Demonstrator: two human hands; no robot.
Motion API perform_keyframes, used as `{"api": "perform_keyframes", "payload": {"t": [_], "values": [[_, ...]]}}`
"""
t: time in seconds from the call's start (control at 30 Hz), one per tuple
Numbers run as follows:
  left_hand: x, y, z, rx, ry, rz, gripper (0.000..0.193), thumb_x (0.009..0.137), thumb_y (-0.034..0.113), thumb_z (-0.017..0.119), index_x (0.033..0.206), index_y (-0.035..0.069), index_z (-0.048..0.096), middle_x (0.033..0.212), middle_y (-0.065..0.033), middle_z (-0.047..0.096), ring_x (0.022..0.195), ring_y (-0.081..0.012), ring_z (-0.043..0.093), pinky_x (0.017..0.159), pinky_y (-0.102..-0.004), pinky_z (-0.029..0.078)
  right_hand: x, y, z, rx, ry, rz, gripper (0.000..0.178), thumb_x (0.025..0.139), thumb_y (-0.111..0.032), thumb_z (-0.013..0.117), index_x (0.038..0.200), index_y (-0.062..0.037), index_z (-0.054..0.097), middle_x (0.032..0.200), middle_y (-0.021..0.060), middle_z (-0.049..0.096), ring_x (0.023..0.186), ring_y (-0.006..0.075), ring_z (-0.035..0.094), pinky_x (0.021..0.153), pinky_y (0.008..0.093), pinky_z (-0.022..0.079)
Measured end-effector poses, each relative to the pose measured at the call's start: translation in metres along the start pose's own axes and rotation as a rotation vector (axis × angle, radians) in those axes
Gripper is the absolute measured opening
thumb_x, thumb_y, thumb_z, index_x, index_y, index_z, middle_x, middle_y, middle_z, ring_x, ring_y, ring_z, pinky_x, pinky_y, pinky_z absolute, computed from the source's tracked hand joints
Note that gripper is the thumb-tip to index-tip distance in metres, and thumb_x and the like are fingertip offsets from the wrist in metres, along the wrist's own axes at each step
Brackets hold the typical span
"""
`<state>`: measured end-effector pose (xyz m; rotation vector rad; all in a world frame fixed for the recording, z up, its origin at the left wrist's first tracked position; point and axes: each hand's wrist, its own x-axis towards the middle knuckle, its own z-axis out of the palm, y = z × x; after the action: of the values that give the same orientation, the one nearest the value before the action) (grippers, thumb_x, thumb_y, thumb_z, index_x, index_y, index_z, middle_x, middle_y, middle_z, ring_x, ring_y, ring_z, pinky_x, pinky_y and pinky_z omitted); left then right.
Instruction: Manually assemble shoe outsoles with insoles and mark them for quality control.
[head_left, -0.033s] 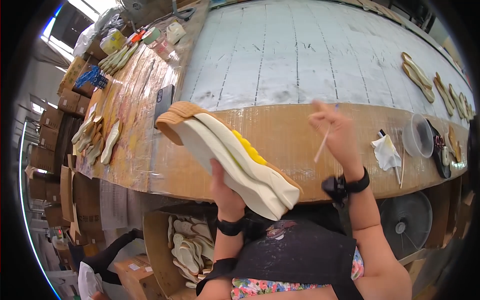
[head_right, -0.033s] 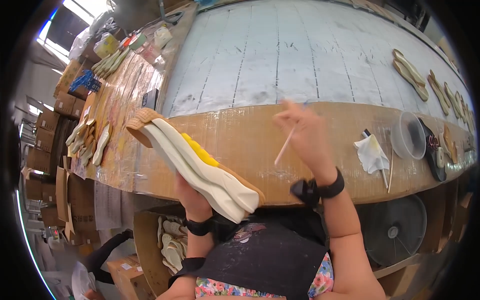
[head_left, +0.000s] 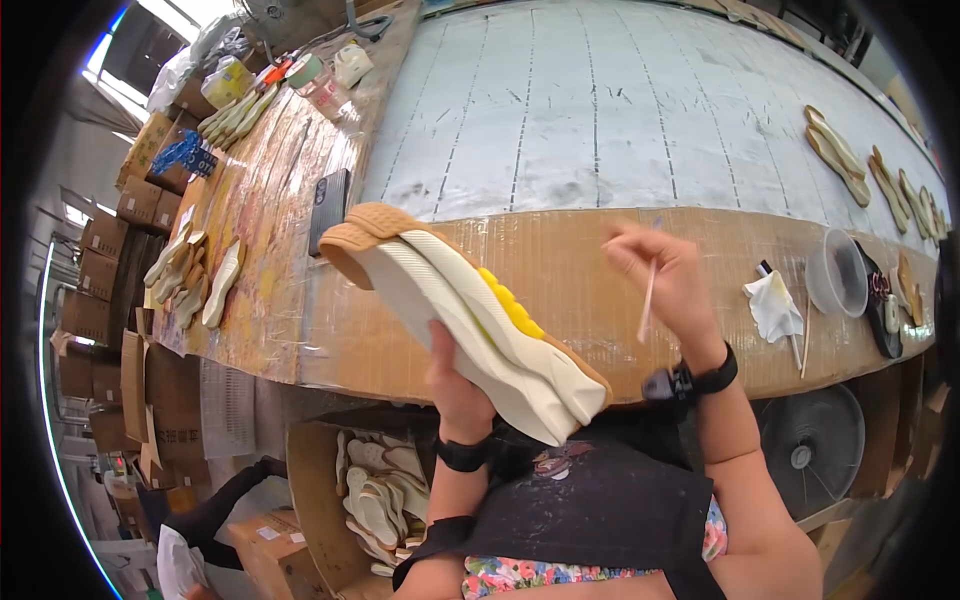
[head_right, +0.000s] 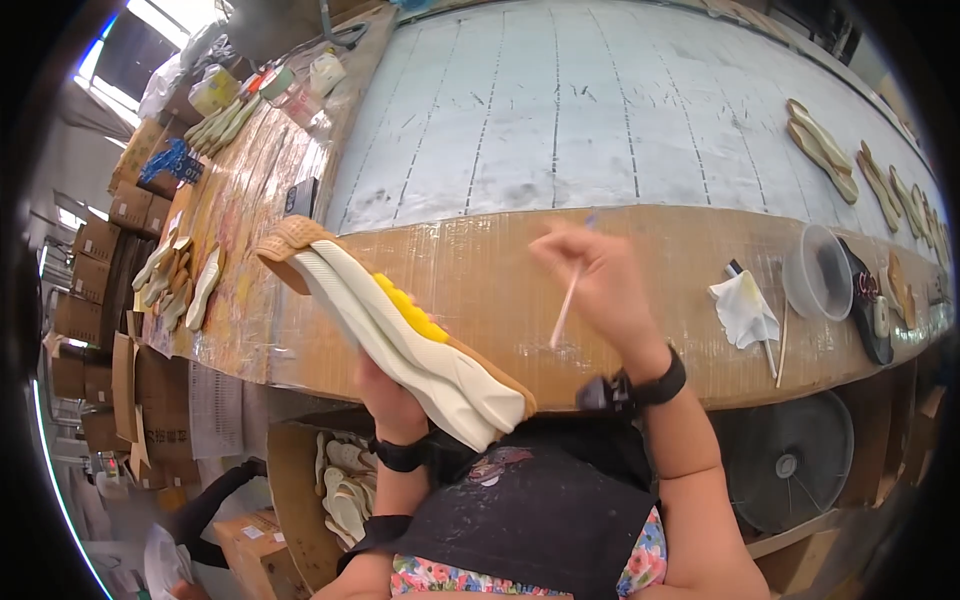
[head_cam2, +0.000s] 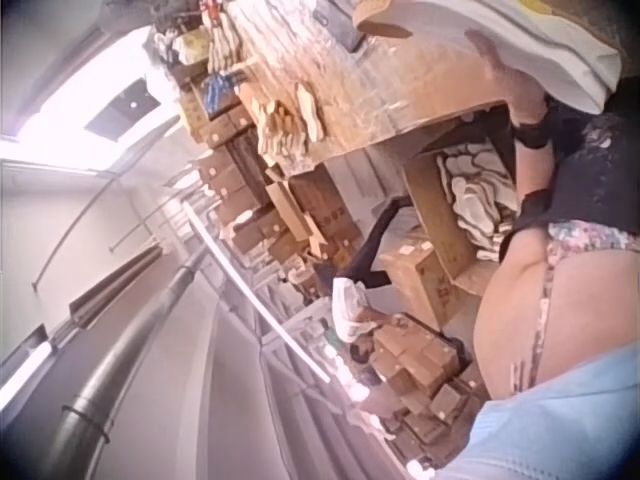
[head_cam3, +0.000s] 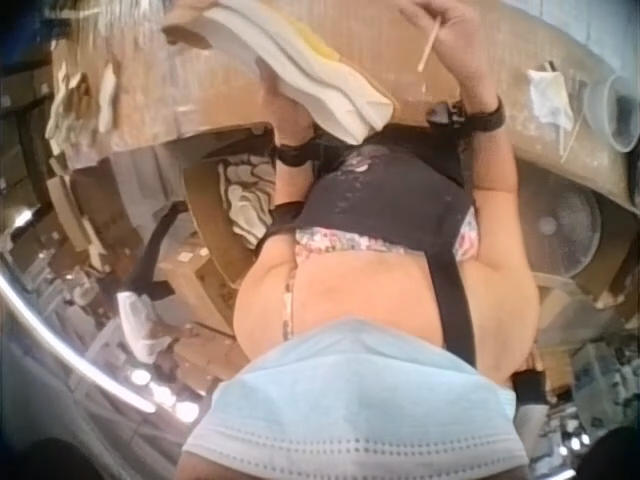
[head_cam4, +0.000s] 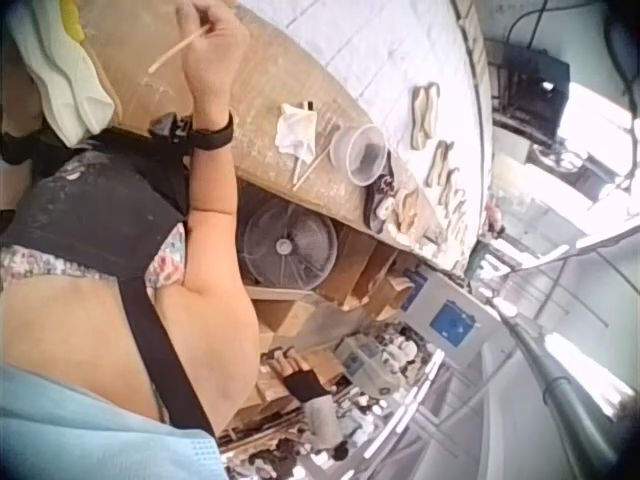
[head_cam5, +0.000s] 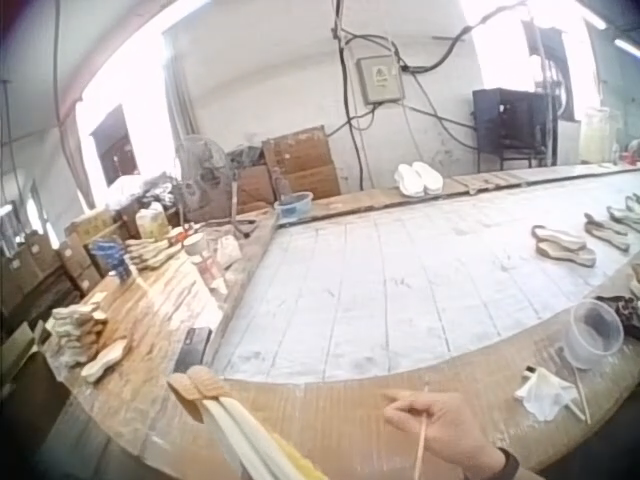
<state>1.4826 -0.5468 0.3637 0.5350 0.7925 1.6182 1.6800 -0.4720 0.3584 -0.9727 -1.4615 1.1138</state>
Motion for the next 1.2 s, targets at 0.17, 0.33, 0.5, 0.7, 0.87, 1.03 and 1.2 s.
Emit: {"api": "perform_keyframes", "payload": {"t": [0.17, 0.33, 0.5, 0.7, 0.87, 1.03, 1.2], "values": [[-0.005, -0.012, -0.023, -0.04, -0.196, -0.144, 0.045, 0.093, 0.033, 0.031, 0.124, 0.001, 0.037, 0.112, -0.0124, 0.05, 0.095, -0.0265, 0.053, 0.085, -0.0389, 0.043, -0.017, -0.052, 0.034, 0.327, -0.183, 0.018, 0.03, 0.082, -0.014, 0.059, 0.108, 0.0014, 0.057, 0.093, 0.0095, 0.064, 0.081, 0.0102, 0.058, 0.072, 0.0229, 0.046], [-0.01, -0.013, -0.019, 0.077, -0.237, -0.185, 0.06, 0.088, 0.046, 0.041, 0.126, -0.001, 0.035, 0.12, -0.0133, 0.047, 0.108, -0.025, 0.048, 0.093, -0.0377, 0.038, -0.018, -0.061, 0.025, 0.241, -0.281, -0.076, 0.032, 0.084, -0.014, 0.057, 0.111, 0.0017, 0.055, 0.09, 0.0096, 0.064, 0.081, 0.0078, 0.057, 0.069, 0.0205, 0.046], [-0.014, -0.022, -0.029, -0.225, -0.258, -0.211, 0.058, 0.086, 0.039, 0.048, 0.128, 0.001, 0.033, 0.123, -0.0121, 0.045, 0.112, -0.0255, 0.045, 0.094, -0.0382, 0.037, -0.024, -0.054, 0.021, 0.334, -0.242, 0.025, 0.029, 0.085, -0.011, 0.054, 0.111, 0.001, 0.056, 0.088, 0.008, 0.064, 0.076, 0.006, 0.054, 0.067, 0.0198, 0.045], [-0.013, -0.027, -0.032, -0.089, -0.351, -0.237, 0.046, 0.09, 0.034, 0.044, 0.125, 0.005, 0.036, 0.121, -0.0076, 0.047, 0.11, -0.0205, 0.046, 0.094, -0.0362, 0.036, -0.034, -0.053, 0.027, 0.247, -0.213, -0.022, 0.028, 0.087, -0.012, 0.05, 0.111, 0.0011, 0.056, 0.085, 0.0075, 0.064, 0.075, 0.0062, 0.055, 0.066, 0.0202, 0.045], [-0.007, -0.028, -0.021, -0.045, -0.295, -0.184, 0.045, 0.09, 0.032, 0.044, 0.125, 0.005, 0.036, 0.119, -0.0079, 0.049, 0.109, -0.0214, 0.048, 0.093, -0.037, 0.038, -0.035, -0.045, 0.027, 0.286, -0.205, -0.005, 0.033, 0.088, -0.013, 0.048, 0.118, 0.001, 0.05, 0.097, 0.0098, 0.062, 0.086, 0.0106, 0.055, 0.076, 0.0231, 0.044], [0.0, -0.019, -0.024, -0.121, -0.168, -0.129, 0.042, 0.092, 0.029, 0.041, 0.125, 0.004, 0.037, 0.119, -0.01, 0.049, 0.108, -0.0241, 0.05, 0.093, -0.039, 0.039, -0.047, -0.032, 0.032, 0.238, -0.288, 0.055, 0.034, 0.088, -0.013, 0.048, 0.119, -0.0006, 0.048, 0.101, 0.0113, 0.06, 0.092, 0.0141, 0.056, 0.081, 0.0256, 0.043], [0.005, 0.003, -0.071, -0.424, -0.112, -0.076, 0.039, 0.092, 0.025, 0.037, 0.122, 0.001, 0.04, 0.119, -0.0138, 0.049, 0.107, -0.0277, 0.049, 0.095, -0.0395, 0.038, -0.051, -0.005, 0.037, 0.159, -0.29, 0.153, 0.03, 0.087, -0.009, 0.048, 0.114, 0.003, 0.051, 0.103, 0.0118, 0.059, 0.093, 0.0171, 0.057, 0.081, 0.0272, 0.044]]}}
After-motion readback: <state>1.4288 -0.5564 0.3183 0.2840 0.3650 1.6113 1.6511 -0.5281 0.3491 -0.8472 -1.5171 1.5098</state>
